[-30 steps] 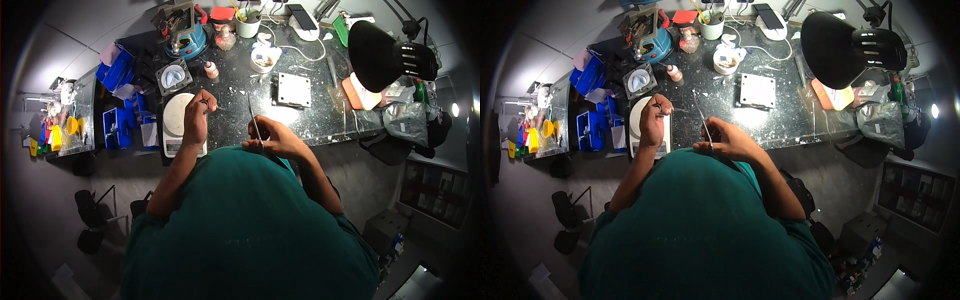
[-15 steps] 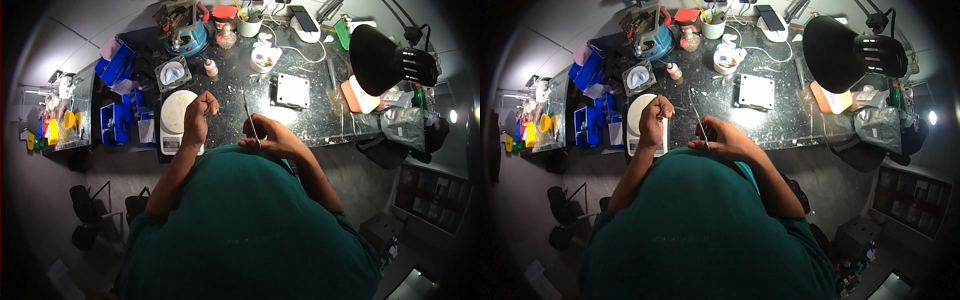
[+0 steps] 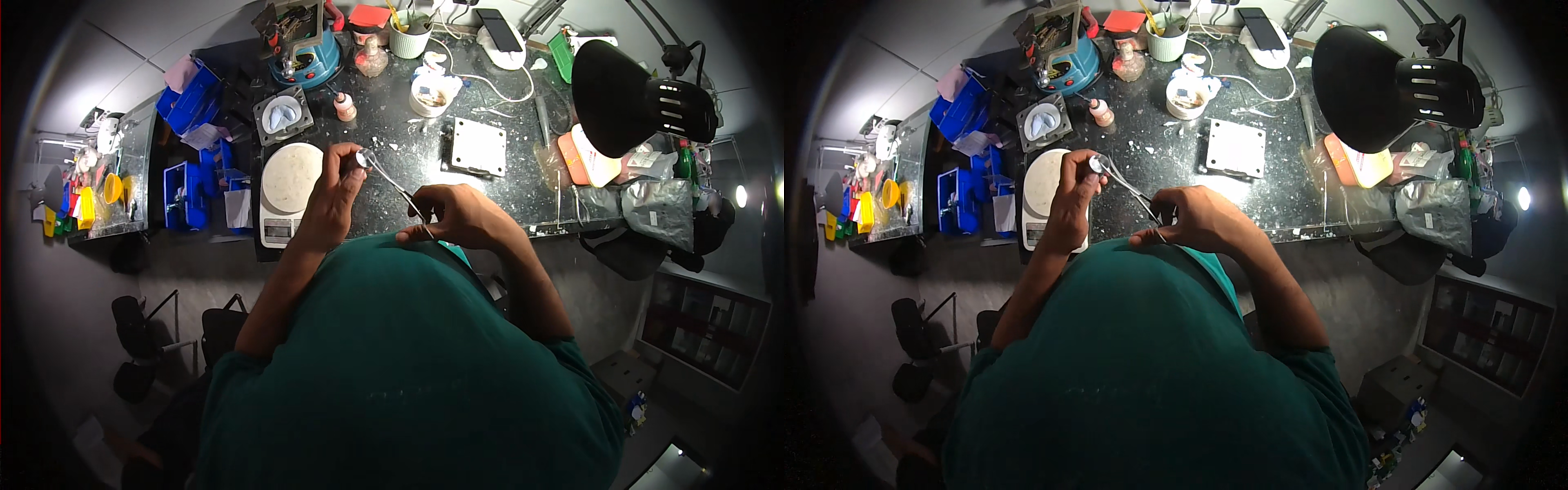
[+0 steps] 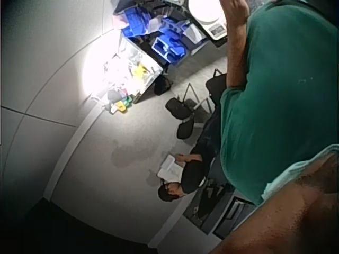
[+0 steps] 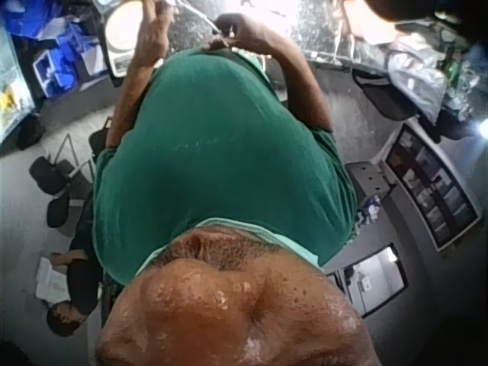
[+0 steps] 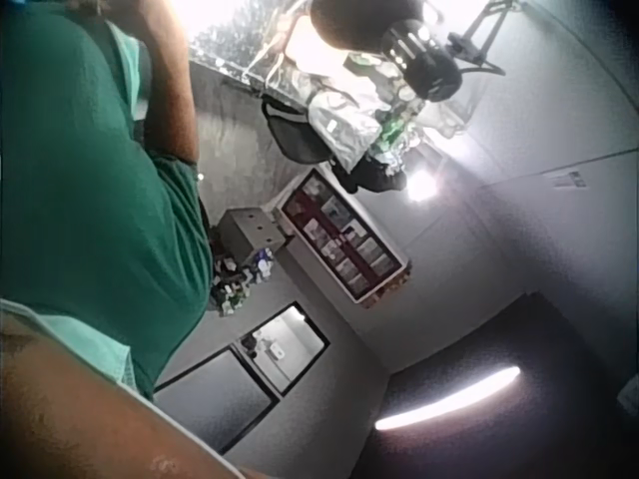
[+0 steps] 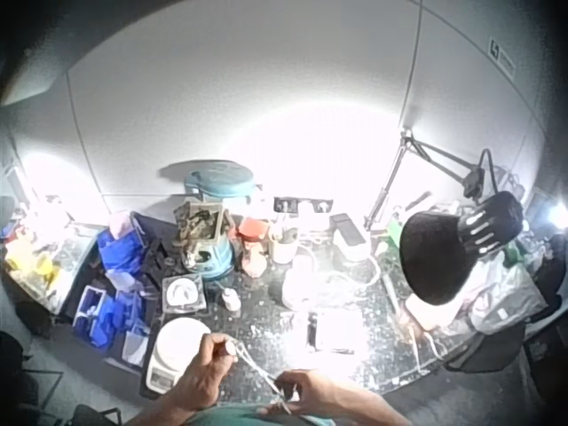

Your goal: The person mixes a pink substance in a container by hand, then uses a metal tool to apply and shape the material onto small dental molds.

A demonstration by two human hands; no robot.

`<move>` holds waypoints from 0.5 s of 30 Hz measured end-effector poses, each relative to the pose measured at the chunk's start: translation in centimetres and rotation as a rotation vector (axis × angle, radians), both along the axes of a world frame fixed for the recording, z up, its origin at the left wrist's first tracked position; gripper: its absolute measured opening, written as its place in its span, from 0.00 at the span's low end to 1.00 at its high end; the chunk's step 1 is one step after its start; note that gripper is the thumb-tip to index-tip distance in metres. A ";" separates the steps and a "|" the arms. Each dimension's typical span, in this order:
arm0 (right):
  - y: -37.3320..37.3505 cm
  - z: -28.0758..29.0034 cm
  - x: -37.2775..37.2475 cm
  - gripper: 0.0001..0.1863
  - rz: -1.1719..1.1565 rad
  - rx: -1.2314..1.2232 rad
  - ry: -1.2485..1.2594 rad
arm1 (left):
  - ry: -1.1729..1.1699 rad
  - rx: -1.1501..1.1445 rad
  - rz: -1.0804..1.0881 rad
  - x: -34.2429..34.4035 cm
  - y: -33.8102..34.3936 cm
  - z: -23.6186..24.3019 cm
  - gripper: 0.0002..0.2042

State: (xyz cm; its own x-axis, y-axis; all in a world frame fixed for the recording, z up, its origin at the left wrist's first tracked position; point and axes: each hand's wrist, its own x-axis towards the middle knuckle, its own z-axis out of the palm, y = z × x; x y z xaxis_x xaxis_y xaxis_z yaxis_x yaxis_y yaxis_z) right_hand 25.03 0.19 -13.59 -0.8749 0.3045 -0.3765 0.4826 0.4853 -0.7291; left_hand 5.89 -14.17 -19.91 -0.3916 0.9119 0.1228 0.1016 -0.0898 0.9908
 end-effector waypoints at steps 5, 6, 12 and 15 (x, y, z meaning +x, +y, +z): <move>0.2 1.0 -0.4 0.29 -0.032 0.004 -0.029 | 0.302 -0.004 0.098 0.0 -0.5 2.0 0.16; 0.2 1.1 -0.5 0.28 -0.041 -0.011 -0.038 | 0.368 0.041 0.123 0.1 -0.3 2.1 0.16; 0.3 1.3 -0.4 0.27 0.016 0.036 0.034 | 0.431 0.037 0.137 0.3 -0.1 2.5 0.14; 0.2 0.6 -0.3 0.27 -0.002 0.056 0.054 | 0.472 0.045 0.153 0.3 0.0 2.5 0.14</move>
State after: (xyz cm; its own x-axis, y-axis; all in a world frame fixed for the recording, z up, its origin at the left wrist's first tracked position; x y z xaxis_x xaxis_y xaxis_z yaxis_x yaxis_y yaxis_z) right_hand 24.73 0.43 -13.03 -0.8929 0.3251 -0.3116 0.4445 0.5252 -0.7257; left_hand 6.20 -14.21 -17.37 -0.4126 0.8381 0.3570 0.5533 -0.0807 0.8290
